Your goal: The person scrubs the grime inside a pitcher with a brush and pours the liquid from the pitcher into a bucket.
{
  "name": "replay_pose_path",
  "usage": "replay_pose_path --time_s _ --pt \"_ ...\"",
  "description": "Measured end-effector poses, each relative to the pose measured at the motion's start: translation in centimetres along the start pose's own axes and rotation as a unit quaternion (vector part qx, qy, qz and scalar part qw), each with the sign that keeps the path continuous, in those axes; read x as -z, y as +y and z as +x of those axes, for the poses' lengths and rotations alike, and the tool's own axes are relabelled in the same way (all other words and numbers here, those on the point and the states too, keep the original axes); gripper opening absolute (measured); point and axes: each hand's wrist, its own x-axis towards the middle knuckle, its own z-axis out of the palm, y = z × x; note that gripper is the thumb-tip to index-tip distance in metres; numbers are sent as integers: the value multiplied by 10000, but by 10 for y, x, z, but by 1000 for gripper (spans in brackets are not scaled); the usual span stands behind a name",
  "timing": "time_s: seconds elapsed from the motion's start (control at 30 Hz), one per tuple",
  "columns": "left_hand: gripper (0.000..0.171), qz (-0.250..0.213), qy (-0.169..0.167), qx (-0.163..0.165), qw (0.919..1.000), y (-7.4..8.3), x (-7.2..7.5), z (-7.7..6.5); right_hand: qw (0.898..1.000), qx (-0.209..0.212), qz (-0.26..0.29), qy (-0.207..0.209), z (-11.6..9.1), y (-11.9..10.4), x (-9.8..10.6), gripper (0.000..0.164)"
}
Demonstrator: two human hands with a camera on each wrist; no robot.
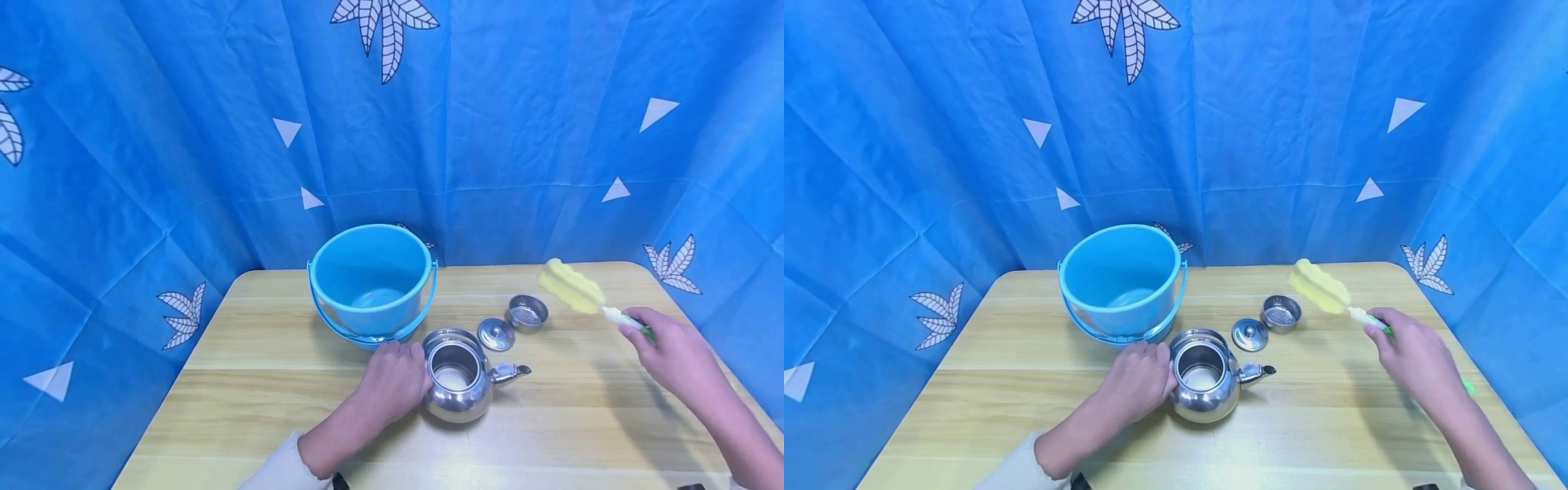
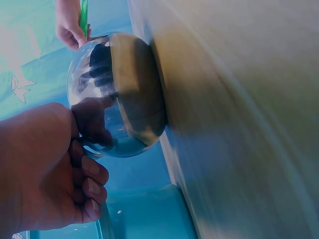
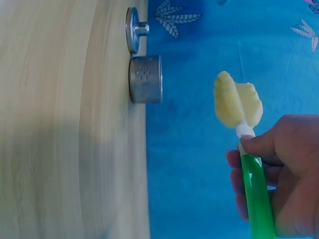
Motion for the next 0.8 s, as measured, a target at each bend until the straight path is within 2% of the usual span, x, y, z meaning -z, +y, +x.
replay_pose_path --time_s 0.13,0.4,0.8 --pt "34 -50 -100 19 9999 0 1 0 9998 144 12 104 -2 -8 -2 35" --pt "32 -13 108 -36 9999 -1 1 0 9981 551 -161 215 -2 -27 0 29" --pt "30 18 283 -30 9996 -2 -1 -2 9946 917 -293 386 -5 -53 1 27"
